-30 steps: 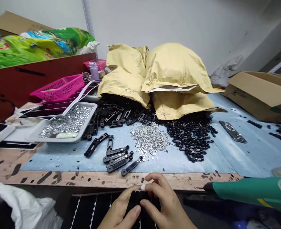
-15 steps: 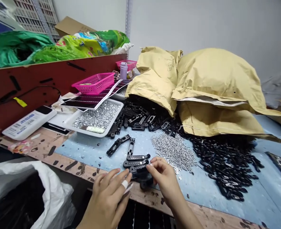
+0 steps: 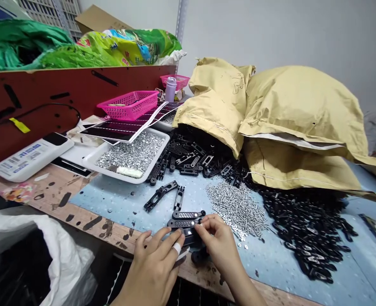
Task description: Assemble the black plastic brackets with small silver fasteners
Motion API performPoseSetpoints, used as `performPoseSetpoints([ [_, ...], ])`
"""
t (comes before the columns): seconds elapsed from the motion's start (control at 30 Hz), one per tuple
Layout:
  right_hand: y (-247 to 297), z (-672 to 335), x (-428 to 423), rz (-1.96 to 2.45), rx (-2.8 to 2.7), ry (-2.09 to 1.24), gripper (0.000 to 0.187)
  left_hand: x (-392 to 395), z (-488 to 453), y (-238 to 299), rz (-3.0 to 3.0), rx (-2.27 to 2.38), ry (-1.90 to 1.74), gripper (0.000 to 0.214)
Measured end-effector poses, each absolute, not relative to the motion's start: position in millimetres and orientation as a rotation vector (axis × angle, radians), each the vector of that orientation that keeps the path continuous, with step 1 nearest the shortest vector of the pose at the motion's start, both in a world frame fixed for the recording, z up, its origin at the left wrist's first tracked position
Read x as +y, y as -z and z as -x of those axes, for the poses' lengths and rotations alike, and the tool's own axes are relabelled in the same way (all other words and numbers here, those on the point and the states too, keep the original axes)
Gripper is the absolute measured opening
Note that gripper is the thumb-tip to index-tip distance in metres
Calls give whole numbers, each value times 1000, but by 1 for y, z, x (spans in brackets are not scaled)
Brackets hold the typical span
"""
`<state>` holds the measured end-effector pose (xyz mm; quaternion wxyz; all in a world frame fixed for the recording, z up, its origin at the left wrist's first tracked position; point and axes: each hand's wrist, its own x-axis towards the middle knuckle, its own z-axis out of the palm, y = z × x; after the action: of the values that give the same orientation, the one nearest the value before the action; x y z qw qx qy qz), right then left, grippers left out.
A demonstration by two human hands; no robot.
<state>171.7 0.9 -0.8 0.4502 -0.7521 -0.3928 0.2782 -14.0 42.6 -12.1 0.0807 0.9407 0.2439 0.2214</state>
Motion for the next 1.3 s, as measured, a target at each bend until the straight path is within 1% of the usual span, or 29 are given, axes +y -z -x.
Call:
performPoseSetpoints([
  [0.13,-1,-172,1,1985,-1084,-625,21,44,6,13,-2752,792,-751,47],
  [0.27,-6,-174,2,2093,-1219,-537,21,46,6,11,-2808,760,-651,48],
  [0.43,-7,-176,2,2043,-1171,-684,22,48,9,11,-2814,756,-656,50],
  [0.5,-6,-176,3,2050,-1181,-675,22,48,10,13,-2807,752,-661,51],
  [0.6,-4,-177,4,2159,-1301,-520,24,48,10,13,-2802,751,-642,51],
  [0.7,-7,-181,2,2364,-1445,-344,32,49,10,10,-2761,756,-650,48],
  [0.77,-13,-181,-2,2394,-1528,-215,28,50,10,6,-2676,761,-659,43],
  [0.87,-29,-174,-8,2093,-1610,-184,8,51,13,1,-2482,794,-715,38],
  [0.9,-34,-169,-9,1955,-1635,-240,7,51,14,0,-2411,807,-745,38],
  [0.97,-43,-158,-10,1723,-1691,-365,13,51,16,-1,-2279,831,-782,39],
  [1.03,-48,-149,-10,1600,-1751,-419,19,52,19,1,-2185,837,-785,41],
  [1.13,-49,-143,-7,1559,-1784,-397,23,56,22,2,-2195,794,-779,48],
  [1.2,-50,-144,-6,1566,-1738,-457,26,58,23,-1,-2277,725,-769,50],
  [1.27,-54,-147,-4,1582,-1654,-595,24,59,24,-5,-2352,650,-737,48],
  [1.3,-57,-149,-3,1592,-1619,-677,19,59,24,-7,-2378,623,-715,46],
])
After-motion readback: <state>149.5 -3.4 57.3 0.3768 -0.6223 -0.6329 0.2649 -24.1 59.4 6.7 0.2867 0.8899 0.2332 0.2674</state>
